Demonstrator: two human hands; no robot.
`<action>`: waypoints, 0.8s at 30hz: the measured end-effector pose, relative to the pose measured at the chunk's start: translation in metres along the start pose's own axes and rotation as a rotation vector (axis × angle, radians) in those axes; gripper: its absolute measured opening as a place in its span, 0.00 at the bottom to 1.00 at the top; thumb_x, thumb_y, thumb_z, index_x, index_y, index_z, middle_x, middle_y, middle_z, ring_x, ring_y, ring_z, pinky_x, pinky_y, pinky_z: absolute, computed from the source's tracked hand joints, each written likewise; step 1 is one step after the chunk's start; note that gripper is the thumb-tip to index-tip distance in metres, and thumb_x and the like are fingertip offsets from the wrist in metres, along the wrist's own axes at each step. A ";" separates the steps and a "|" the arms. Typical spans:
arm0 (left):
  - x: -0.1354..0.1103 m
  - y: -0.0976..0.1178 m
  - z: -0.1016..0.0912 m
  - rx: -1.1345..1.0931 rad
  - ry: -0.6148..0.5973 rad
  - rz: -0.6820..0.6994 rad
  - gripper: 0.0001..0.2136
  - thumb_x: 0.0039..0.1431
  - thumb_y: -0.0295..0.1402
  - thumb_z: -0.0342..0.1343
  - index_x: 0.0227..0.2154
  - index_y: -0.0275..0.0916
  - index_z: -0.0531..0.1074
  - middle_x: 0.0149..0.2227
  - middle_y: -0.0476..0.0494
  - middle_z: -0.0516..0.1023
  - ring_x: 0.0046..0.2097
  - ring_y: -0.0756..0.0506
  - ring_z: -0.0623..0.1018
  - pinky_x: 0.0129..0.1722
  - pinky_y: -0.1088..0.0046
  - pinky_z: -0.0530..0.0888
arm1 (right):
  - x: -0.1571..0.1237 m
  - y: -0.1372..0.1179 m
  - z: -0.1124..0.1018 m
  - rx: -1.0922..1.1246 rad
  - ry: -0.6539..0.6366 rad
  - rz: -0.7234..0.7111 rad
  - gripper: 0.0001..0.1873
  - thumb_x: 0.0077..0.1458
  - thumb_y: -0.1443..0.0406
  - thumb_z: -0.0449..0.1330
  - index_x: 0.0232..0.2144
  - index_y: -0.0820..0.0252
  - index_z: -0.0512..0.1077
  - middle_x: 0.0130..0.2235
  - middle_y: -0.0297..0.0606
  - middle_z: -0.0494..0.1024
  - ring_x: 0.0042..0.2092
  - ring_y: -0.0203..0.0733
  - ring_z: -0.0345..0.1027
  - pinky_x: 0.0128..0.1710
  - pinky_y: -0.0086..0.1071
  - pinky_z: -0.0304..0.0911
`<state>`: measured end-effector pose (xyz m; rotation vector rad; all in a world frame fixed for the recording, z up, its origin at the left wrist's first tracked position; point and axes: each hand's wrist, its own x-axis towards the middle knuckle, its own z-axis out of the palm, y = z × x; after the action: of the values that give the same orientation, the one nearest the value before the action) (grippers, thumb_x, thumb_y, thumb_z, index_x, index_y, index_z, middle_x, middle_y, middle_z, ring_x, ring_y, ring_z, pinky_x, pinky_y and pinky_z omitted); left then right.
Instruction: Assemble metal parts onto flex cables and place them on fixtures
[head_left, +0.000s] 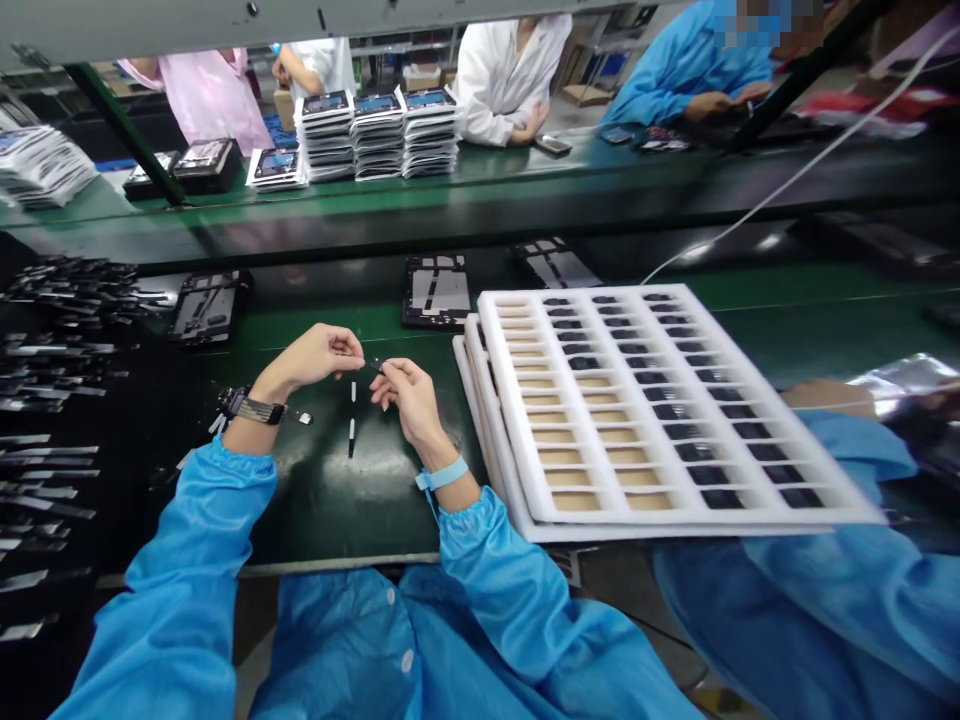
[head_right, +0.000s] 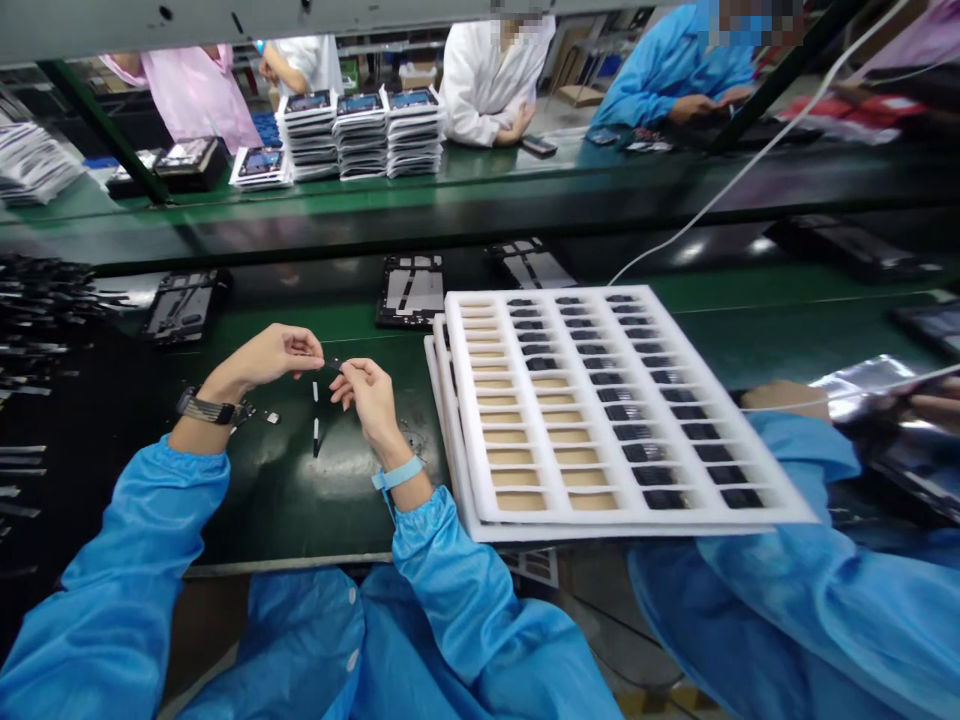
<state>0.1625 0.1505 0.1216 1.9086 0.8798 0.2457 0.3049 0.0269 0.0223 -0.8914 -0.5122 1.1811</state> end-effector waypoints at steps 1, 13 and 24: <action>0.004 0.004 -0.004 0.058 -0.009 0.014 0.10 0.53 0.38 0.69 0.30 0.38 0.78 0.27 0.45 0.80 0.26 0.48 0.75 0.29 0.70 0.73 | 0.000 0.001 0.000 0.009 0.017 -0.011 0.15 0.57 0.55 0.70 0.38 0.59 0.74 0.29 0.36 0.82 0.26 0.35 0.75 0.21 0.24 0.61; 0.171 0.060 0.000 0.757 0.447 0.524 0.06 0.65 0.24 0.57 0.40 0.37 0.78 0.44 0.36 0.81 0.50 0.35 0.80 0.55 0.57 0.72 | 0.015 0.020 -0.008 -0.086 0.182 0.039 0.06 0.56 0.63 0.65 0.34 0.60 0.76 0.28 0.35 0.80 0.26 0.34 0.71 0.20 0.23 0.57; 0.189 -0.040 0.096 0.794 0.311 0.419 0.08 0.69 0.30 0.56 0.44 0.38 0.79 0.47 0.33 0.81 0.52 0.34 0.77 0.55 0.54 0.71 | 0.025 0.027 -0.017 -0.146 0.170 0.043 0.06 0.55 0.63 0.63 0.33 0.60 0.75 0.27 0.35 0.78 0.26 0.36 0.69 0.21 0.25 0.56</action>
<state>0.3290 0.2198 0.0029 2.8564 0.8344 0.5090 0.3106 0.0477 -0.0124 -1.1229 -0.4466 1.1054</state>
